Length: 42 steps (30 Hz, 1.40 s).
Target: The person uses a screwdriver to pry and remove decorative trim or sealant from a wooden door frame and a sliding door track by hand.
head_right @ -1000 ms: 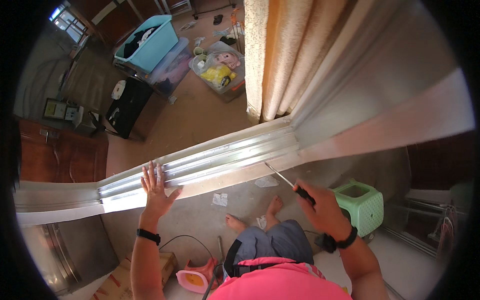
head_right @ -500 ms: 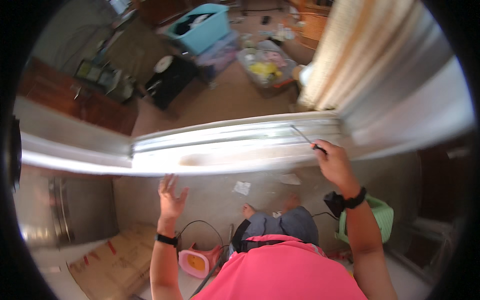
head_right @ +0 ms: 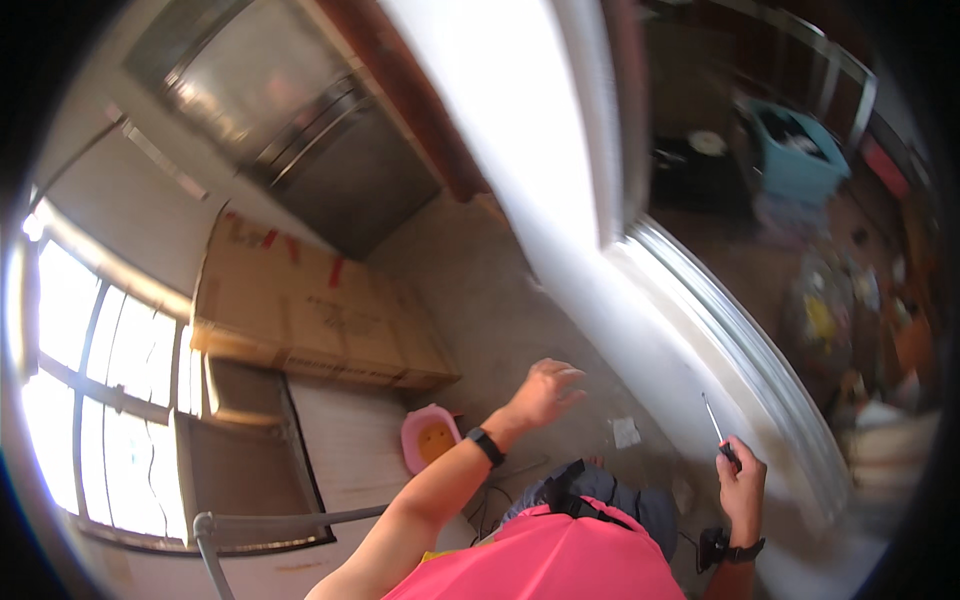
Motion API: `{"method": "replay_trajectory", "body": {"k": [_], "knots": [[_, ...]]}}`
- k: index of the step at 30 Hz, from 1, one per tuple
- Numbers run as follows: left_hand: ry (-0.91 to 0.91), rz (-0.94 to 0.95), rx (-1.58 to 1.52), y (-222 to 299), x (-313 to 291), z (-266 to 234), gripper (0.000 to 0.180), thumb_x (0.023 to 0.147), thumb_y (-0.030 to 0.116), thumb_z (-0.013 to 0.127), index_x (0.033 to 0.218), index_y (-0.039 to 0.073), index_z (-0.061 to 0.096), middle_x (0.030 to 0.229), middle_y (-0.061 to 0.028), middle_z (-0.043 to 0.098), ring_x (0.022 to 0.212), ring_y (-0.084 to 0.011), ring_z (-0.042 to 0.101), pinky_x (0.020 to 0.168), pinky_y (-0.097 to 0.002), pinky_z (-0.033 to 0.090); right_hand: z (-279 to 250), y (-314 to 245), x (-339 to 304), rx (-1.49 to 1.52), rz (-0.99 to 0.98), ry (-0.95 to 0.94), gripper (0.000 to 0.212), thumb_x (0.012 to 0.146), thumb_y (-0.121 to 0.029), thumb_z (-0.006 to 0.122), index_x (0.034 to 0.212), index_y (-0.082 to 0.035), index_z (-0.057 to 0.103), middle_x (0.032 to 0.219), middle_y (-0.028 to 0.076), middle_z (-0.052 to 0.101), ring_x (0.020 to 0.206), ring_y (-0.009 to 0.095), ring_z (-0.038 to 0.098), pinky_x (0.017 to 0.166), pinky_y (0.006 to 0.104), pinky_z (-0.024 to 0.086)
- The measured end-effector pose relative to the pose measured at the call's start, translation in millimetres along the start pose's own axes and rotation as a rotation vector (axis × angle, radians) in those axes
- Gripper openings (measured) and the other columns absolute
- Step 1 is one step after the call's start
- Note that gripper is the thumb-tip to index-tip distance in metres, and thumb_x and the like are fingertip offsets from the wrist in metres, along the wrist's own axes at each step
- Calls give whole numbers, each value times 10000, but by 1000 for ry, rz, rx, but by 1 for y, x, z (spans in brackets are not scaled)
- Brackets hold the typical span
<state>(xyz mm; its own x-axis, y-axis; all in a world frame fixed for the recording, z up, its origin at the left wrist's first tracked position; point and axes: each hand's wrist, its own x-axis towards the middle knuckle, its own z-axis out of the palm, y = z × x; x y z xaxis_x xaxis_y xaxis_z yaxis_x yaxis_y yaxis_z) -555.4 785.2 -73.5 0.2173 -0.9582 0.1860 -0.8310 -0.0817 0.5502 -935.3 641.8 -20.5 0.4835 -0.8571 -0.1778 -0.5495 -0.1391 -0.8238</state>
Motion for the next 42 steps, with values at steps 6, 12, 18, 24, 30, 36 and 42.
{"method": "replay_trajectory", "body": {"k": [6, 12, 18, 24, 30, 36, 42], "knots": [[101, -147, -69, -30, -7, -31, 380, 880, 286, 716, 1158, 31, 670, 1150, -179, 668, 1157, -339, 592, 1097, -496, 372, 63, -63, 61, -12, -162, -179, 292, 878, -19, 657, 1158, 61, 640, 850, 58, 688, 662, 92, 532, 627, 262, 469], [273, -267, -51, -68, -17, -65, 353, 853, 239, 739, 1137, 37, 690, 1114, -163, 682, 1143, -341, 598, 1081, -485, 383, 136, -128, 119, -7, -395, -319, 310, 882, 14, 660, 1191, 39, 638, 884, 35, 695, 677, 70, 525, 610, 249, 456], [364, -340, -46, -122, -9, -104, 340, 839, 213, 750, 1123, 35, 697, 1121, -164, 684, 1127, -337, 611, 1071, -489, 397, 203, -185, 181, -65, -502, -414, 347, 876, -26, 673, 1212, 38, 612, 1011, 161, 714, 808, 253, 688, 733, 328, 536], [432, -417, -15, -202, 16, -147, 320, 817, 203, 766, 1092, 50, 708, 1114, -129, 695, 1102, -315, 623, 1041, -495, 419, 280, -240, 256, 91, -487, -370, 420, 919, -30, 661, 1322, 25, 559, 989, 31, 667, 718, 73, 503, 655, 230, 455], [407, -357, -28, -276, 65, -216, 320, 799, 160, 790, 1076, 20, 712, 1082, -188, 702, 1069, -360, 648, 961, -443, 492, 343, -317, 325, 168, -471, -272, 483, 919, -106, 684, 1364, -5, 527, 1051, 107, 700, 664, 145, 525, 651, 289, 481], [396, -251, -28, -326, 125, -275, 316, 817, 167, 780, 1089, 28, 700, 1093, -156, 698, 1060, -355, 635, 957, -462, 480, 369, -372, 377, 224, -505, -222, 439, 943, -73, 651, 1356, 2, 525, 1032, 115, 698, 673, 143, 550, 655, 289, 490], [313, -137, -103, -367, 189, -330, 322, 827, 143, 783, 1119, 35, 702, 1126, -185, 694, 1105, -352, 645, 948, -417, 519, 377, -452, 401, 259, -627, -14, 384, 949, -51, 623, 1319, -14, 525, 1034, 125, 706, 667, 193, 622, 646, 291, 509]]}}
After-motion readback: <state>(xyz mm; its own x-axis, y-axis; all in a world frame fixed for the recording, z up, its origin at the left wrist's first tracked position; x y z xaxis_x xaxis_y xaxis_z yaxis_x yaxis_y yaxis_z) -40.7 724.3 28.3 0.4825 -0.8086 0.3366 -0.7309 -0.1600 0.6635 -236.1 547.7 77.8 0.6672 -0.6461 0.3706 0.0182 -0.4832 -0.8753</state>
